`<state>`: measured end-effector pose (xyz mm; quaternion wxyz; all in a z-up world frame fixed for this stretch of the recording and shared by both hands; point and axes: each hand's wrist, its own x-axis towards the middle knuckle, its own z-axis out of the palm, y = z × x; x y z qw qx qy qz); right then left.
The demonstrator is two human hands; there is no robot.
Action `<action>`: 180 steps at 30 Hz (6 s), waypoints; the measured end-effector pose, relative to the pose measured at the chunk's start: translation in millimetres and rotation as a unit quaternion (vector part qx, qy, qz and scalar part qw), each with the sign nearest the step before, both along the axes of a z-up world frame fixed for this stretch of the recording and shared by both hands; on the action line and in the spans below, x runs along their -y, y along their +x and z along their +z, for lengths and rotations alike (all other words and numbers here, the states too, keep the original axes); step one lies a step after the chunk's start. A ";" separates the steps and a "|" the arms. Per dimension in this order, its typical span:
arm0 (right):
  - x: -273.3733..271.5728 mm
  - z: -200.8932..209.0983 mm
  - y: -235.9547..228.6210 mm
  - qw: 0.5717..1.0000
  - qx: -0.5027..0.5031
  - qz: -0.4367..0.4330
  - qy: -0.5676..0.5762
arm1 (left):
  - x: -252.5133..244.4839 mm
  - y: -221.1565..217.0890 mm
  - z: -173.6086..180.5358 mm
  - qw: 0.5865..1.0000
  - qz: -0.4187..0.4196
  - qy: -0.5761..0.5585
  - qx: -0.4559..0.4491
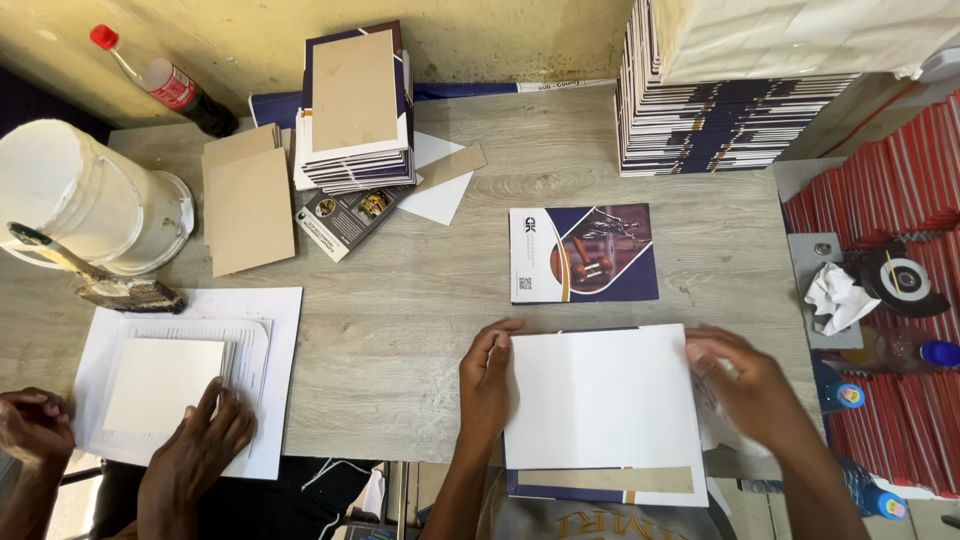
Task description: The person assembles books by inserting white paper sheets into book covers and smoothing them flat. They repeatedly pick up covers, insert sheets, and place the completed books into a growing stack on the table.
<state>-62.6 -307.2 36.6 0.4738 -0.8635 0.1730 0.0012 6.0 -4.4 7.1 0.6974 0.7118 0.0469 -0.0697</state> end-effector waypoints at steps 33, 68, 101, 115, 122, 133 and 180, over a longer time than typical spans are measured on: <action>20.6 -75.4 128.7 0.970 0.170 0.001 0.174 | 27.9 133.1 -8.7 0.971 -0.175 -0.001 0.164; 7.6 -15.3 122.0 0.954 0.202 0.130 -0.178 | 11.8 117.7 -53.4 0.960 -0.123 0.152 0.198; 5.7 -145.4 174.1 0.907 0.103 0.099 -0.396 | 55.0 145.3 -122.6 0.907 0.020 0.417 0.047; -3.2 -167.1 148.5 0.883 0.022 0.266 -0.386 | 74.6 142.0 -81.2 0.664 -0.420 0.567 0.246; 3.6 -162.2 143.6 0.873 0.040 0.281 -0.396 | 42.4 148.4 -74.1 0.702 -0.350 0.598 0.164; 54.3 -129.7 32.5 0.943 0.078 0.156 -0.285 | 39.1 144.8 -112.9 0.791 -0.205 0.551 0.171; 44.7 -145.2 40.5 0.979 0.173 -0.017 -0.105 | -118.7 138.0 -97.8 0.860 0.269 0.407 0.148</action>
